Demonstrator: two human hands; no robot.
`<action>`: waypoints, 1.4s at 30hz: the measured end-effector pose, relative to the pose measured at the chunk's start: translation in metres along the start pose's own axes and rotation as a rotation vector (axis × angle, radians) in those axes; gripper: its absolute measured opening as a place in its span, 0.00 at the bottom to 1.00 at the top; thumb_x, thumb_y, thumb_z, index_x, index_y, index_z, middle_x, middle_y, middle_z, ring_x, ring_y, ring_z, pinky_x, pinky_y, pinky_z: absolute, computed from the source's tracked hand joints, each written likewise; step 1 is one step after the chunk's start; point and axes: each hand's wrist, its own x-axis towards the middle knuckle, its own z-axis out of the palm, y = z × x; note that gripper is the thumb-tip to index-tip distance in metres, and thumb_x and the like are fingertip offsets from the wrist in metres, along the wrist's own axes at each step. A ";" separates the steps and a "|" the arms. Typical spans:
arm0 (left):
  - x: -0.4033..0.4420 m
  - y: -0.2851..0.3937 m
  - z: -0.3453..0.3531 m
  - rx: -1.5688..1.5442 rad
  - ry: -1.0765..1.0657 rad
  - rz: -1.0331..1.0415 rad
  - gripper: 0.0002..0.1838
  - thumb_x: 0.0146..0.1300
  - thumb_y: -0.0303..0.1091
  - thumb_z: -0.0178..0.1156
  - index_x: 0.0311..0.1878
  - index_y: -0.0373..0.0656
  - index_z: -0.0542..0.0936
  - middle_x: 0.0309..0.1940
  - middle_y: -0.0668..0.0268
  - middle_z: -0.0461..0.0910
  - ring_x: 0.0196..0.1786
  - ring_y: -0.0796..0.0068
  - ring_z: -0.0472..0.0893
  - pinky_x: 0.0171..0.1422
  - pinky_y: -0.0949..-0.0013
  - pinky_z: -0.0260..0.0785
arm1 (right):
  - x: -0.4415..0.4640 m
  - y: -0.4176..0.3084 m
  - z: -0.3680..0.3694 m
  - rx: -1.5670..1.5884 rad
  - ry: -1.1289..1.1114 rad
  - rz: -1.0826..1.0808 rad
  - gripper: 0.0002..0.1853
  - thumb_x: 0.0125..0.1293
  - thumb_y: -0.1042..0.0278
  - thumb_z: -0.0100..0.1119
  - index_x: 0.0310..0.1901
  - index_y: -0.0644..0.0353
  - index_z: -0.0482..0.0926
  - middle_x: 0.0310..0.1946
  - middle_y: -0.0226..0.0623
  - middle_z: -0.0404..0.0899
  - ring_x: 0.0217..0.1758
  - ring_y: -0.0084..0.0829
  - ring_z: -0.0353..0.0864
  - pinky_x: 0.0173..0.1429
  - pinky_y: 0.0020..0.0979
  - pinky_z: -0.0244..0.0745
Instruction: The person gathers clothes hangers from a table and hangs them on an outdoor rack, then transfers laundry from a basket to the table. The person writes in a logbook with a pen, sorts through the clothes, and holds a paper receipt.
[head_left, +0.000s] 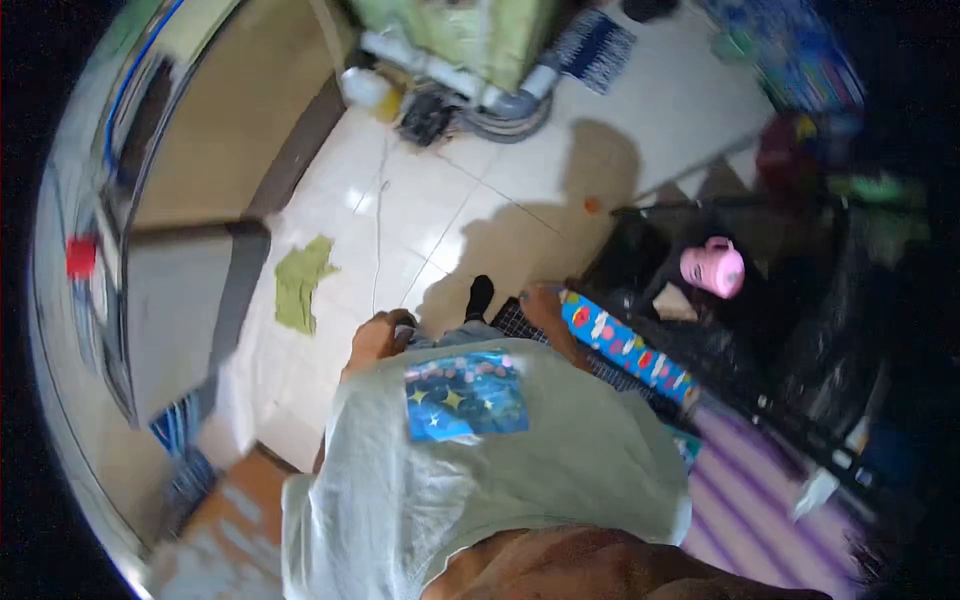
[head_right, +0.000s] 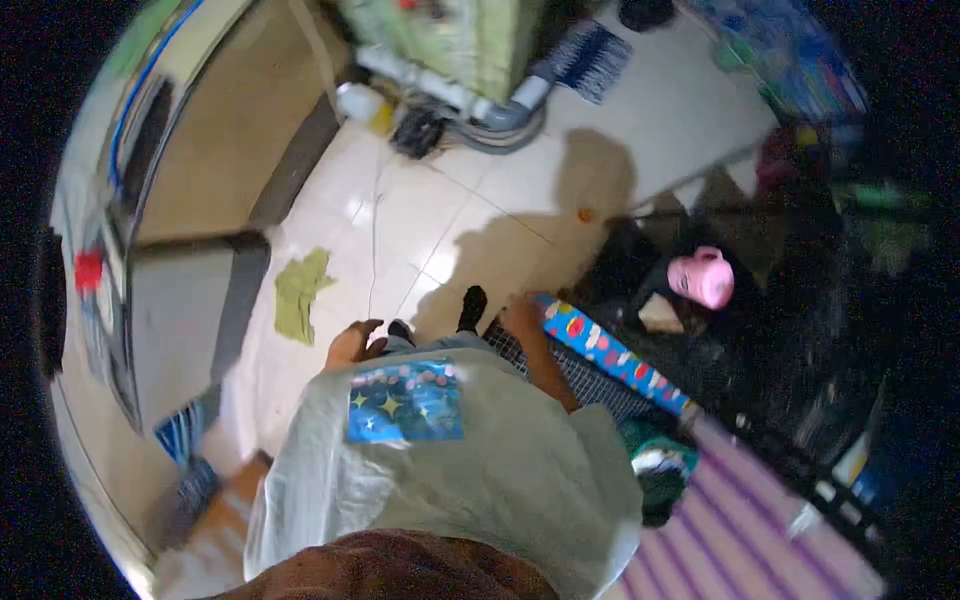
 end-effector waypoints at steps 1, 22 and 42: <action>-0.006 -0.007 0.001 0.041 -0.014 -0.034 0.18 0.56 0.39 0.59 0.49 0.43 0.75 0.38 0.53 0.77 0.43 0.54 0.77 0.47 0.58 0.69 | -0.006 -0.021 0.009 0.008 -0.034 -0.093 0.13 0.48 0.61 0.56 0.33 0.59 0.81 0.34 0.48 0.78 0.39 0.47 0.77 0.45 0.45 0.70; -0.305 -0.253 0.041 -0.476 0.427 -0.884 0.23 0.58 0.44 0.56 0.55 0.47 0.71 0.45 0.50 0.74 0.50 0.51 0.74 0.53 0.56 0.67 | 0.085 -0.289 0.100 -0.375 -0.431 -0.412 0.13 0.49 0.60 0.56 0.33 0.59 0.81 0.35 0.48 0.79 0.41 0.45 0.77 0.46 0.42 0.70; -0.482 -0.581 -0.060 -0.798 0.696 -1.229 0.22 0.58 0.43 0.55 0.54 0.43 0.72 0.47 0.53 0.75 0.51 0.54 0.74 0.55 0.58 0.65 | 0.132 -0.807 0.441 -0.665 -0.677 -0.832 0.14 0.50 0.59 0.55 0.32 0.60 0.80 0.35 0.48 0.79 0.42 0.44 0.78 0.47 0.39 0.71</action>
